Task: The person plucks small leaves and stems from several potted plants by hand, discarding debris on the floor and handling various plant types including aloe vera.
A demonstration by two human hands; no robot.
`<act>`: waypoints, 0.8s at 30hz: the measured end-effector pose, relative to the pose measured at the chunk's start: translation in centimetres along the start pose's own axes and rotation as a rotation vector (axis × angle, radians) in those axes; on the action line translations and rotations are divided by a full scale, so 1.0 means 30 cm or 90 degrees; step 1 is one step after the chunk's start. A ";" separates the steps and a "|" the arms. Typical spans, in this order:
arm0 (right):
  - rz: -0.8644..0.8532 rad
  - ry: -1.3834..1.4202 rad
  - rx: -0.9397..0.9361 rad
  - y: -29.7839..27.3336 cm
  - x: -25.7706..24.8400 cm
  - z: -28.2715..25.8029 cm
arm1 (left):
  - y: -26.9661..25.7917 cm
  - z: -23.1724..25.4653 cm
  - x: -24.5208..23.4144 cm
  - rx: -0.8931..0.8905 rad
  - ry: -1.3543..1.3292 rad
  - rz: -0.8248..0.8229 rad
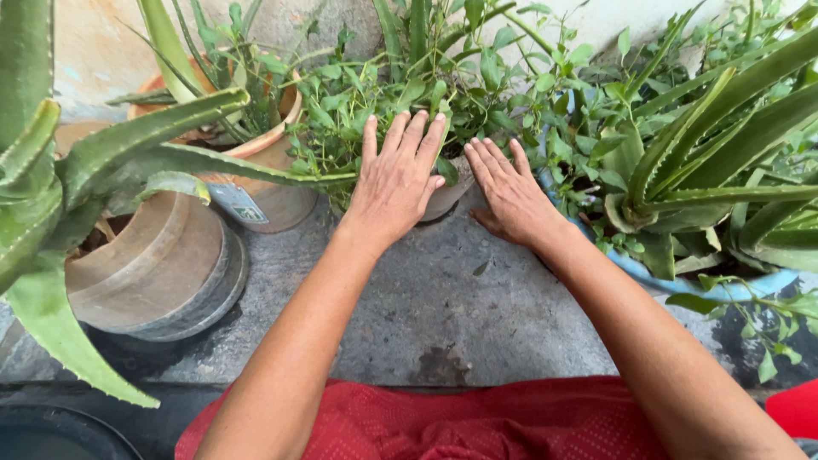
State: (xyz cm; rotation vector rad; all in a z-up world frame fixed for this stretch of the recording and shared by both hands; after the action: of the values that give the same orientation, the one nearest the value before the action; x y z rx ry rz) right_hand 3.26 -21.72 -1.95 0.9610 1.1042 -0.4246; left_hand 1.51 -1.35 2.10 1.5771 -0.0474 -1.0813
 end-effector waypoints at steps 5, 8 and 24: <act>0.002 0.004 -0.009 0.000 0.003 0.000 | -0.001 0.003 0.017 0.002 0.000 -0.006; 0.002 0.023 -0.003 0.015 -0.011 0.001 | -0.004 0.003 0.016 -0.002 -0.012 0.000; 0.062 0.143 0.010 0.126 0.101 -0.008 | 0.007 0.003 0.040 -0.021 -0.021 -0.009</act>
State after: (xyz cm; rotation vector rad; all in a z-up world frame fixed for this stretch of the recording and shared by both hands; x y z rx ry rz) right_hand 7.11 -18.99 -3.03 1.0904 1.2518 -0.2505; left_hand 2.25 -2.16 1.54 1.5327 -0.0411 -1.1136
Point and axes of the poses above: each hand's wrist, its own y-axis towards the middle knuckle, its own x-axis out of the palm, z = x × y, the point moved 3 cm from there along y, towards the middle knuckle, and after that the axes turned 10 degrees about z, right-handed, at the moved point
